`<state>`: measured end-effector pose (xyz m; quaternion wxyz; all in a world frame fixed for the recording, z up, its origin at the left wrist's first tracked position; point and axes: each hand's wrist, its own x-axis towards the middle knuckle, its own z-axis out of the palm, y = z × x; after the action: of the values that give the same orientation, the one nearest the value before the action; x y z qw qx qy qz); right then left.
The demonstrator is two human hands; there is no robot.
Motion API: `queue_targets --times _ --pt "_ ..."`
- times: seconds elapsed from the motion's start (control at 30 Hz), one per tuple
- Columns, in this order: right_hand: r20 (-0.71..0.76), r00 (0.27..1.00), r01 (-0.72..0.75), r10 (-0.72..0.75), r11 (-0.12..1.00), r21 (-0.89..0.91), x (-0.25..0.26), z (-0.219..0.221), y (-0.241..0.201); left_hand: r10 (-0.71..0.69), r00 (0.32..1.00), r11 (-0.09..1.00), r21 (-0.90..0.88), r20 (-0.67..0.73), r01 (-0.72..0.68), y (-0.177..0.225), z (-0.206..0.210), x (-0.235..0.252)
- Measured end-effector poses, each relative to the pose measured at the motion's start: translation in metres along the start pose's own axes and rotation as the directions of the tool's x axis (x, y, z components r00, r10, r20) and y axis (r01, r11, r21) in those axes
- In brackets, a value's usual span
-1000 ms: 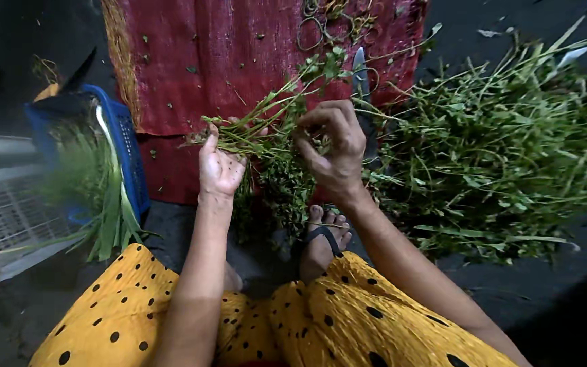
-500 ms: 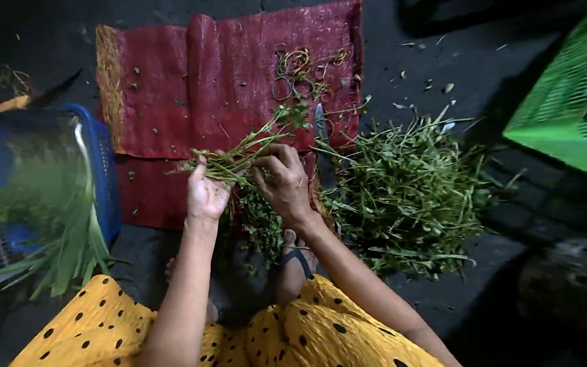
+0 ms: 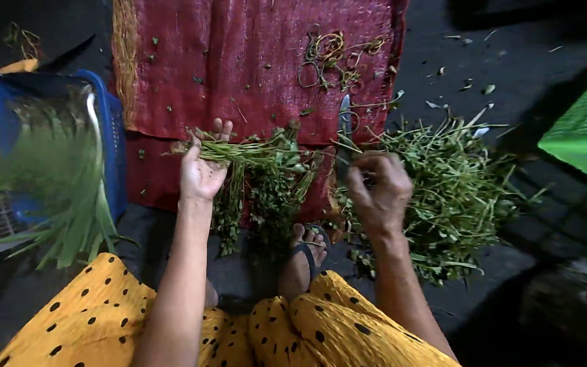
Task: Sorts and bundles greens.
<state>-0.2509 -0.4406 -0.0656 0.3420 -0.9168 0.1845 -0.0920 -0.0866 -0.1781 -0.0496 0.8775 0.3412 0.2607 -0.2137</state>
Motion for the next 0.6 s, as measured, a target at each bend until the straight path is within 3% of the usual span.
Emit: queue_targets --times 0.17,0.23,0.3,0.37,0.43,0.53,0.6 --pt "-0.207 0.963 -0.204 0.174 0.970 -0.129 0.000 -0.042 0.020 -0.040 0.998 0.996 -0.075 0.053 0.044 0.003 -0.002 -0.001" --pt "-0.234 0.965 -0.148 0.118 0.982 -0.115 0.009 -0.046 0.010 -0.068 0.996 0.996 -0.058 0.066 0.072 0.000 -0.001 -0.001" --pt "-0.219 0.975 0.011 -0.024 0.998 -0.057 0.023 -0.041 -0.009 -0.087 0.992 0.995 -0.049 0.091 0.092 -0.004 0.002 -0.002" --pt "-0.120 0.981 0.157 -0.152 0.987 0.037 0.036 -0.029 -0.035 -0.088 0.992 0.995 -0.038 0.096 0.092 -0.008 0.006 -0.003" --pt "0.078 0.968 0.217 -0.237 0.954 0.206 0.049 -0.010 -0.061 -0.102 0.989 0.995 -0.008 0.108 0.104 -0.010 0.007 -0.004" --pt "0.298 0.891 0.174 -0.342 0.865 0.471 0.066 0.035 -0.077 -0.115 0.986 0.993 0.011 0.123 0.115 -0.012 0.010 -0.007" --pt "0.324 0.870 0.145 -0.373 0.820 0.553 0.064 0.053 -0.078 -0.112 0.990 0.993 0.041 0.087 0.109 -0.012 0.014 -0.009"
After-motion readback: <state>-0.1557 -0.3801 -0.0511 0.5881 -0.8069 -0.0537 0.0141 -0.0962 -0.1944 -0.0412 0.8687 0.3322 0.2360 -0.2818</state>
